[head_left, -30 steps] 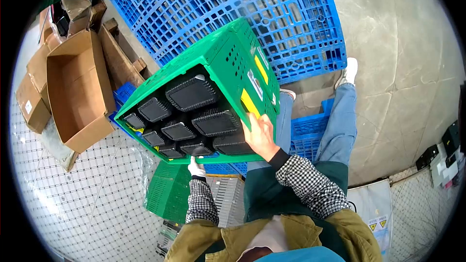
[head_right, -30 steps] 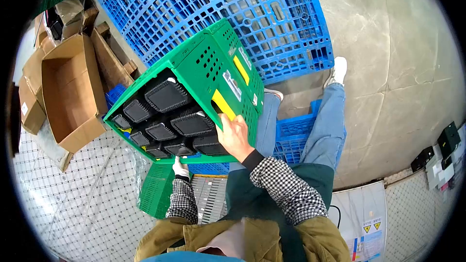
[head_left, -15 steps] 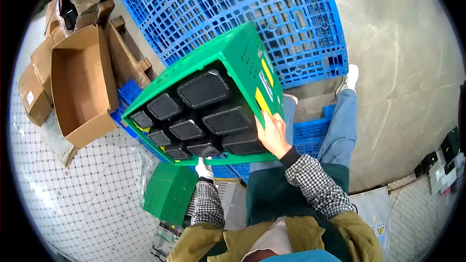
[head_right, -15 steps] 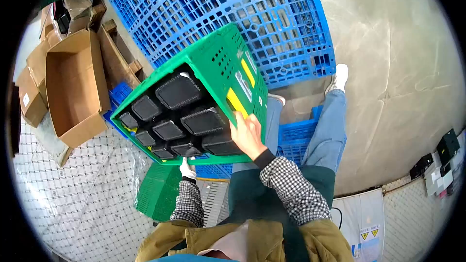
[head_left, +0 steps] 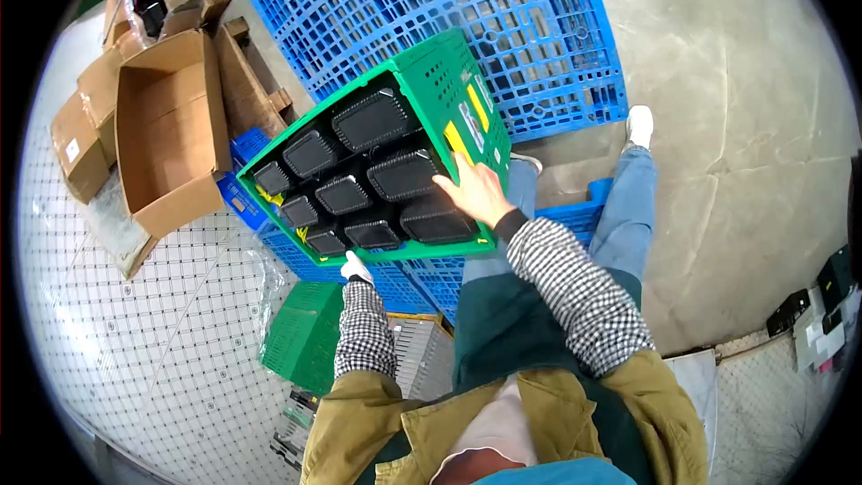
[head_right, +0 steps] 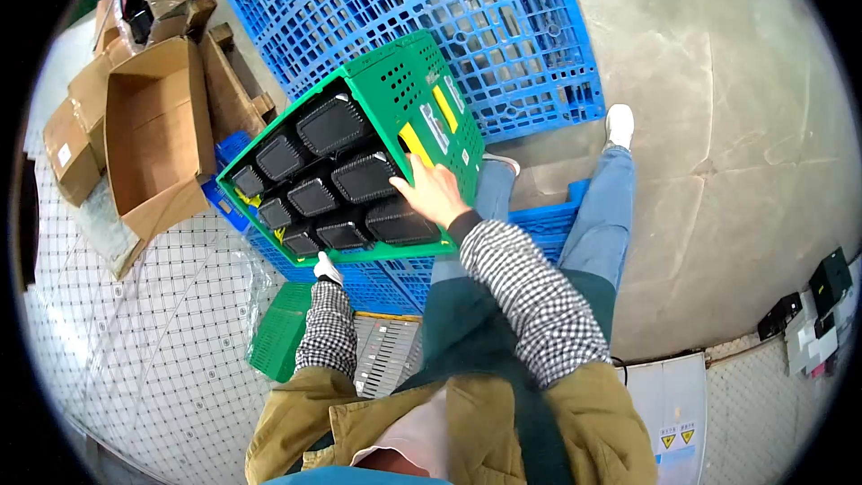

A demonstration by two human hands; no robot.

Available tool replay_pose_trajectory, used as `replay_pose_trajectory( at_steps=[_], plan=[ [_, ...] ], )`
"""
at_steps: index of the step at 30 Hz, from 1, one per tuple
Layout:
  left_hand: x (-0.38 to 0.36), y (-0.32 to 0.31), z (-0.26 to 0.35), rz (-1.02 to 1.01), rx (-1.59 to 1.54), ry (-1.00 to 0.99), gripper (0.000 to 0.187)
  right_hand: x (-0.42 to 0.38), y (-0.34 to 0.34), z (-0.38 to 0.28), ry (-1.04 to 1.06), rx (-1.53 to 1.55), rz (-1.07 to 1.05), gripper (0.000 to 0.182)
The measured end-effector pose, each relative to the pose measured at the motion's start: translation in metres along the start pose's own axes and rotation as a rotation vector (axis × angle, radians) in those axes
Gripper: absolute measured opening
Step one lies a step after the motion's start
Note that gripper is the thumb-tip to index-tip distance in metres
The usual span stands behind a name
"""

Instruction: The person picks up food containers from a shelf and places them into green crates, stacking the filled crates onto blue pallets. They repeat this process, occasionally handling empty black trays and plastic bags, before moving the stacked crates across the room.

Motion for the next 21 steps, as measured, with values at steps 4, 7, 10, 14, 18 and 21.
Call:
replay_pose_trajectory(
  at_steps=[4,7,10,14,18,21],
  plan=[
    [-0.150,0.028,0.019,0.169,0.158,-0.818,0.057,0.023,0.132,0.069,0.073,0.417,0.277,0.027],
    [-0.204,0.023,-0.067,-0.035,0.167,-0.557,0.050,0.006,0.297,0.192,-0.266,0.675,0.471,0.021],
    [-0.312,0.001,-0.144,-0.307,-0.168,-0.085,0.039,-0.045,0.461,0.275,-0.270,0.116,0.409,0.023],
    [-0.402,-0.060,-0.174,-0.655,-0.149,-0.086,0.027,-0.144,0.629,0.404,0.151,-0.789,0.678,0.032],
    [-0.507,-0.084,-0.113,-0.764,-0.122,0.068,0.028,-0.189,0.744,0.394,-0.735,0.051,0.566,0.019],
    [-0.555,-0.109,-0.030,-0.804,-0.308,-0.079,0.026,-0.136,0.779,0.355,-0.719,0.165,0.592,0.018]
  ],
)
Point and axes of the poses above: each hand's wrist, its own x-axis towards the middle knuckle, its own y-axis out of the back of the hand, z = x × y, the point moved 6 cm from there along x, towards the middle knuckle, and after that the axes turned 9 degrees about z, right-handed, at the moved point
